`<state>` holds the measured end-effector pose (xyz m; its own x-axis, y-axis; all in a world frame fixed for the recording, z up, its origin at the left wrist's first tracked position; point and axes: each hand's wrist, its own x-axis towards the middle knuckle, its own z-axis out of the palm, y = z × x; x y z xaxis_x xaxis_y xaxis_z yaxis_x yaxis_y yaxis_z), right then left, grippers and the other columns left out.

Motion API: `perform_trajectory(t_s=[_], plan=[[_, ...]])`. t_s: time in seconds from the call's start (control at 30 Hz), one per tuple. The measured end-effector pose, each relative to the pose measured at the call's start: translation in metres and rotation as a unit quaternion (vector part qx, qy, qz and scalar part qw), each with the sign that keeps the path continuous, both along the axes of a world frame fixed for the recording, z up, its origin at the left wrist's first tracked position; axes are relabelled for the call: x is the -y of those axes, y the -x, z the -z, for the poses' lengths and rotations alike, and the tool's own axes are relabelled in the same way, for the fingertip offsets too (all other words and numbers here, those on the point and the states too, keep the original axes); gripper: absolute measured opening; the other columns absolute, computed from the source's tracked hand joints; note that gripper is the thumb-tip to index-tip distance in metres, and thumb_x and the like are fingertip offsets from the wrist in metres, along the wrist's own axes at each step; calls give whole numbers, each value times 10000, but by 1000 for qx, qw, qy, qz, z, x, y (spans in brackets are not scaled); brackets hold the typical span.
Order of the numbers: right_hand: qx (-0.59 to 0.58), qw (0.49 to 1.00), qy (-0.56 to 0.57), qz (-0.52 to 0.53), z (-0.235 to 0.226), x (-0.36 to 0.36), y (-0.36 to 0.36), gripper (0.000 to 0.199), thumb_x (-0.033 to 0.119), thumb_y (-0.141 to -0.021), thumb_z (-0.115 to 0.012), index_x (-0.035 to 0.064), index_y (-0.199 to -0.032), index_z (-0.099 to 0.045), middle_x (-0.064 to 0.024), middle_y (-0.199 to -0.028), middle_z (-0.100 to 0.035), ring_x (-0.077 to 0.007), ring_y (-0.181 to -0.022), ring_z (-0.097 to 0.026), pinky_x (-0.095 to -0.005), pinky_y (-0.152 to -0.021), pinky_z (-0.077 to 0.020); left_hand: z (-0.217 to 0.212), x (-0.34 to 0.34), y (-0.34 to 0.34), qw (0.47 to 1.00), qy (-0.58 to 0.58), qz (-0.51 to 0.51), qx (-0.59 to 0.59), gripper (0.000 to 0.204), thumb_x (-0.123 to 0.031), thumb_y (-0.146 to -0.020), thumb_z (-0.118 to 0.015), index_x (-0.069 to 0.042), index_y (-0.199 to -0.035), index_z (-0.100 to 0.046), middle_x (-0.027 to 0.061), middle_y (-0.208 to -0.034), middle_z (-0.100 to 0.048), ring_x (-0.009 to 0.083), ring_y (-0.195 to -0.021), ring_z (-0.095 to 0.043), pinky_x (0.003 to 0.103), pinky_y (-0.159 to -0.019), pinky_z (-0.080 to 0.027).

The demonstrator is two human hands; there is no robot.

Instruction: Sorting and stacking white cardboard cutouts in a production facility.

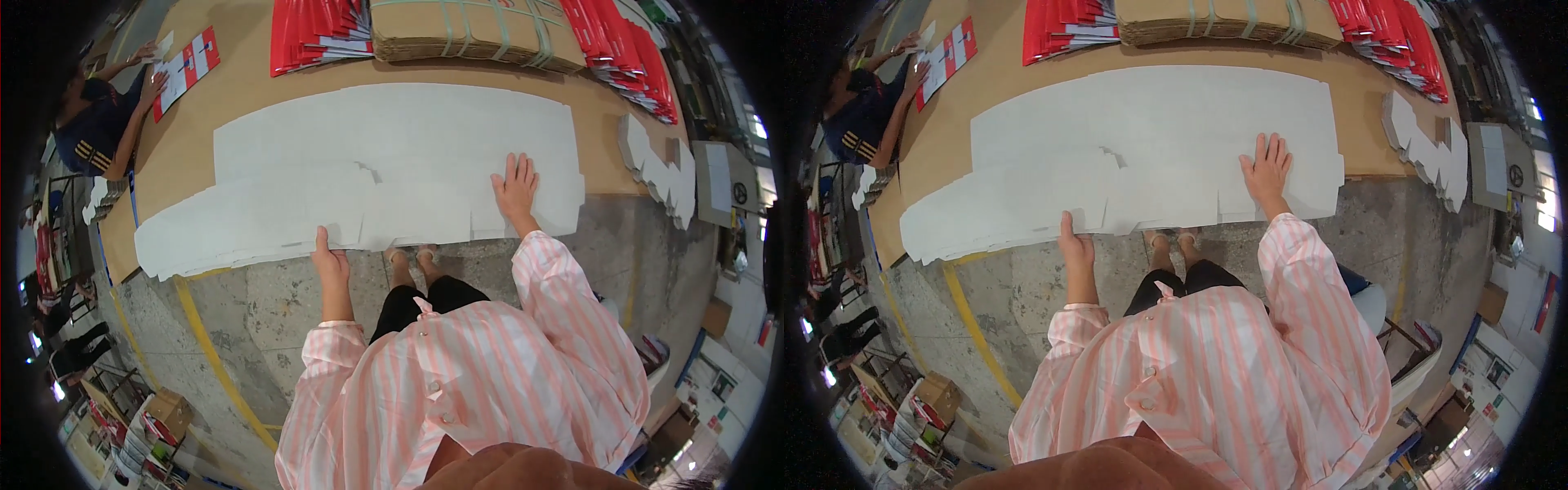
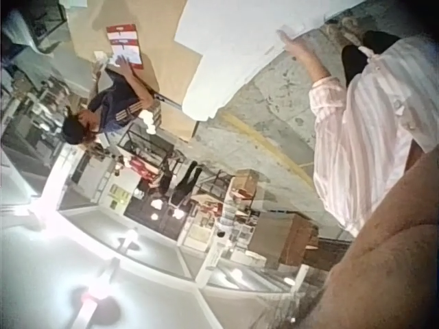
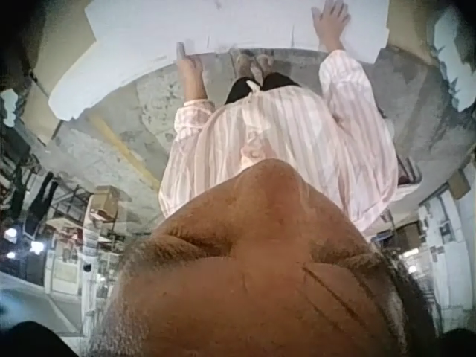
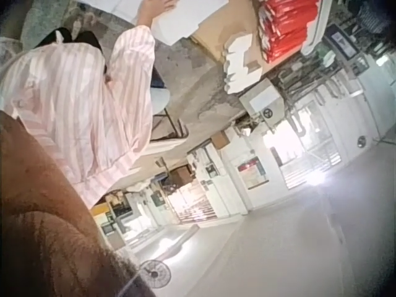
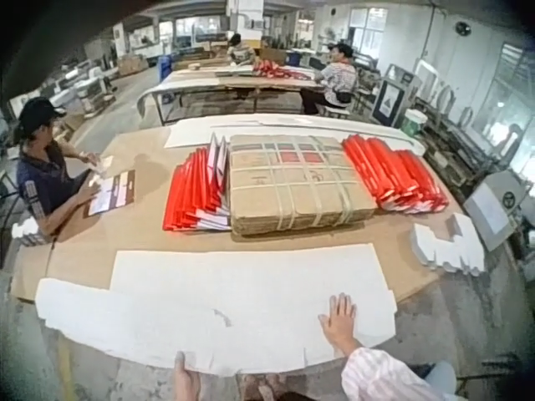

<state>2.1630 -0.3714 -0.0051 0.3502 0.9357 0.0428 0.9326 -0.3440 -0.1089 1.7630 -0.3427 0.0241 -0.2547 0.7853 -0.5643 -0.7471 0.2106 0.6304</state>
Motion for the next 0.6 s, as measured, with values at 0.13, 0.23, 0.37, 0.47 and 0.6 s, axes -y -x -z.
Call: perform_trajectory(t_s=[0.13, 0.23, 0.37, 0.47, 0.6], plan=[[12, 1000, -8, 24, 1, -2, 0, 707, 485, -842, -442, 71, -1372, -223, -209, -1418, -172, -375, -1317, -104, -563, -1029, -72, -4, 7, -10, 955, 71, 50, -282, 393, -122, -816, -614, 124, -1092, -481, 128, -1085, -542, 187, -955, -519, 299, -806, -424], [8, 999, -1, 36, 0, 0, 0, 737, 499, -837, -440, 39, -1368, -216, -212, -1418, -169, -371, -1321, -93, -561, -1031, -60, 0, 13, -13, 915, -18, 108, -388, 389, -118, -809, -620, 114, -1094, -492, 139, -1078, -551, 206, -919, -537, 309, -797, -434], [-9, 999, -1, 47, 2, 1, -3, 768, 509, -834, -437, -1, -1361, -206, -205, -1425, -159, -348, -1333, -74, -554, -1037, -40, -7, 1, -12, 980, 22, 18, -196, 304, -113, -812, -614, 112, -1006, -550, 146, -1004, -590, 200, -865, -548, 314, -785, -435], [-14, 998, -4, 54, 2, 1, -2, 786, 512, -831, -438, -21, -1356, -198, -194, -1430, -153, -325, -1340, -67, -551, -1040, -32, 7, 4, -2, 971, 20, 63, -228, 292, -102, -822, -597, 92, -1032, -538, 134, -1010, -586, 192, -876, -549, 309, -786, -439], [-8, 999, -8, 52, 4, 0, -2, 790, 513, -831, -437, -27, -1354, -194, -187, -1433, -147, -311, -1343, -66, -546, -1043, -31, 30, 18, 2, 896, -55, 100, -428, 339, -97, -830, -587, 66, -1109, -486, 125, -1058, -562, 184, -898, -557, 290, -774, -457]])
